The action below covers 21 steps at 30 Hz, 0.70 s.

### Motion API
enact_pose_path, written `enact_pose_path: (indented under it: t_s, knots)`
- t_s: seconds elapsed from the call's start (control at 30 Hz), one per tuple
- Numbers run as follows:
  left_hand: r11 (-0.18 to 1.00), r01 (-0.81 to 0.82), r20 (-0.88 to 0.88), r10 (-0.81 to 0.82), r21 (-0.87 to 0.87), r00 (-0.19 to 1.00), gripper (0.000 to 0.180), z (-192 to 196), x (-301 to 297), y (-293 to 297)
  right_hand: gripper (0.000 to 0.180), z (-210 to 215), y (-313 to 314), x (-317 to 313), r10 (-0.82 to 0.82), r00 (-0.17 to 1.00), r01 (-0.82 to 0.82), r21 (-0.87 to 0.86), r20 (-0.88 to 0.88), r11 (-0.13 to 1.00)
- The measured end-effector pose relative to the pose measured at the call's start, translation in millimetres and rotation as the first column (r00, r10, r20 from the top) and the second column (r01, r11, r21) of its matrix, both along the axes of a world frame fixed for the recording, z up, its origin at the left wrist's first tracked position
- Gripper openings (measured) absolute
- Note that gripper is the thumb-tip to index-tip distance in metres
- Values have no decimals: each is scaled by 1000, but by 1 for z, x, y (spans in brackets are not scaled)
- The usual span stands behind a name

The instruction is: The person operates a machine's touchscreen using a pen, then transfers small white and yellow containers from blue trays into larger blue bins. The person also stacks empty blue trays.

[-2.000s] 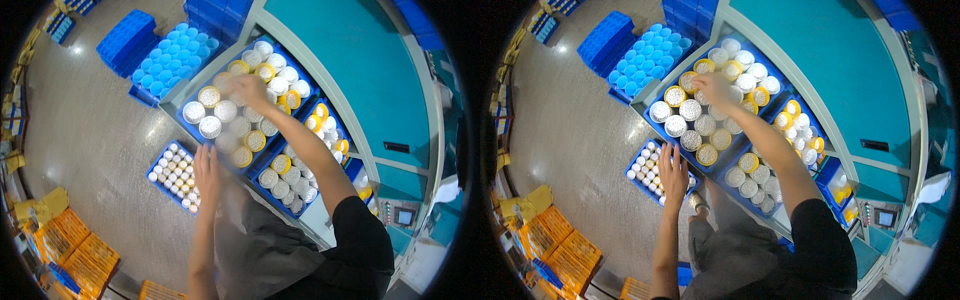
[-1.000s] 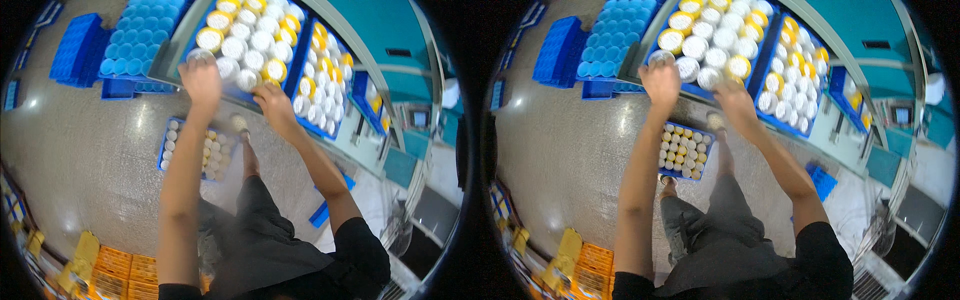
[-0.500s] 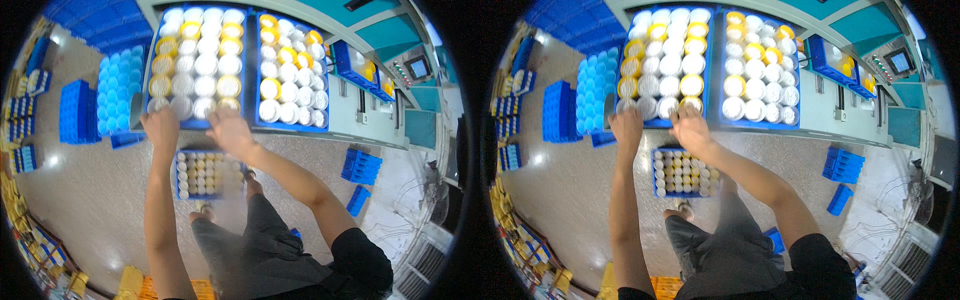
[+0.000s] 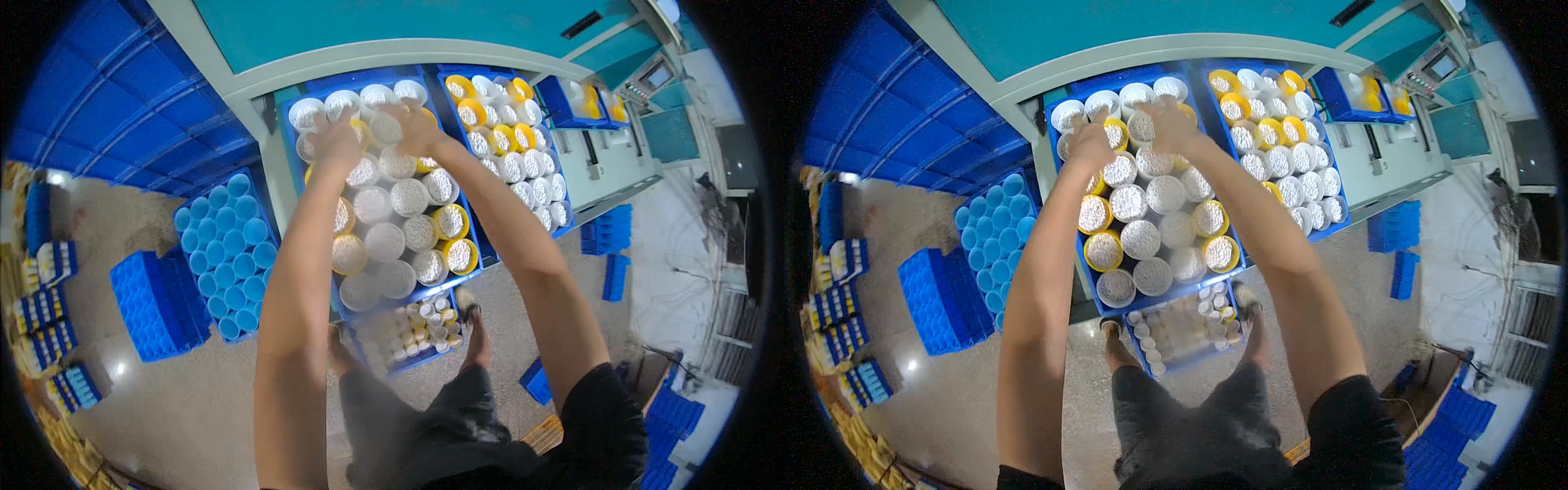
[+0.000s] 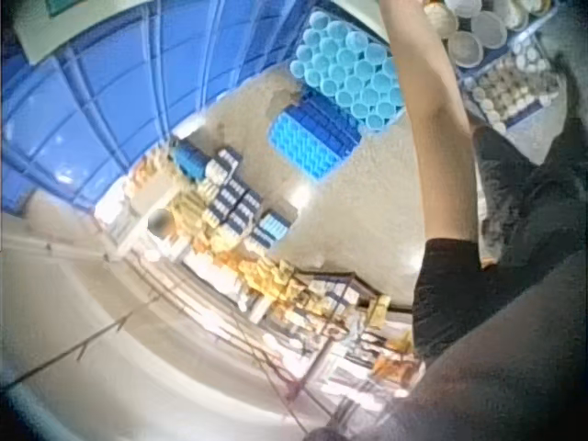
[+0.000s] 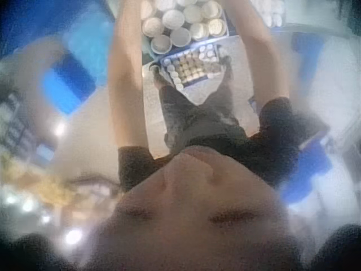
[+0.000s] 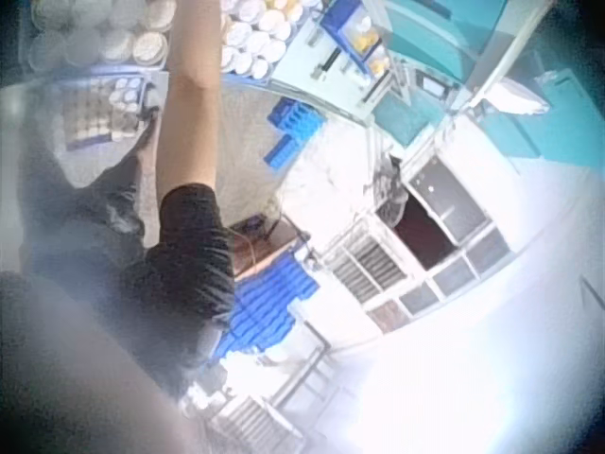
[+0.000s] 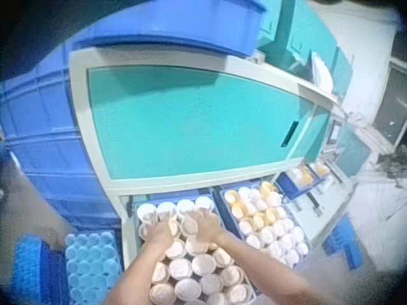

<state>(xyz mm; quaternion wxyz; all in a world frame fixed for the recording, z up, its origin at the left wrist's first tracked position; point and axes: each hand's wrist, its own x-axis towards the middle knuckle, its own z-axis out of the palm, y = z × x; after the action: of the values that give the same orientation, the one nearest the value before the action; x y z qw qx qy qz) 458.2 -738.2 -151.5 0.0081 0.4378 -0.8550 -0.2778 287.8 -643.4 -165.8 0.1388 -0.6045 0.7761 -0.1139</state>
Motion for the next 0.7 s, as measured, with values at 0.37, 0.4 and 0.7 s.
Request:
enact_pose_path:
  t_s: [0.37,0.4,0.7]
  knots:
    - [933,-263,-201,314,246,928,63,1,-13,17,62,-58,-22,-13,96,943,-23,227,-319,974]
    - [941,-241,-192,288,236,938,64,5,-10,19,57,-64,-21,-13,98,946,-37,197,-309,980]
    - [987,-110,-455,44,-120,889,76,99,36,46,79,88,38,35,-251,963,267,-230,97,936]
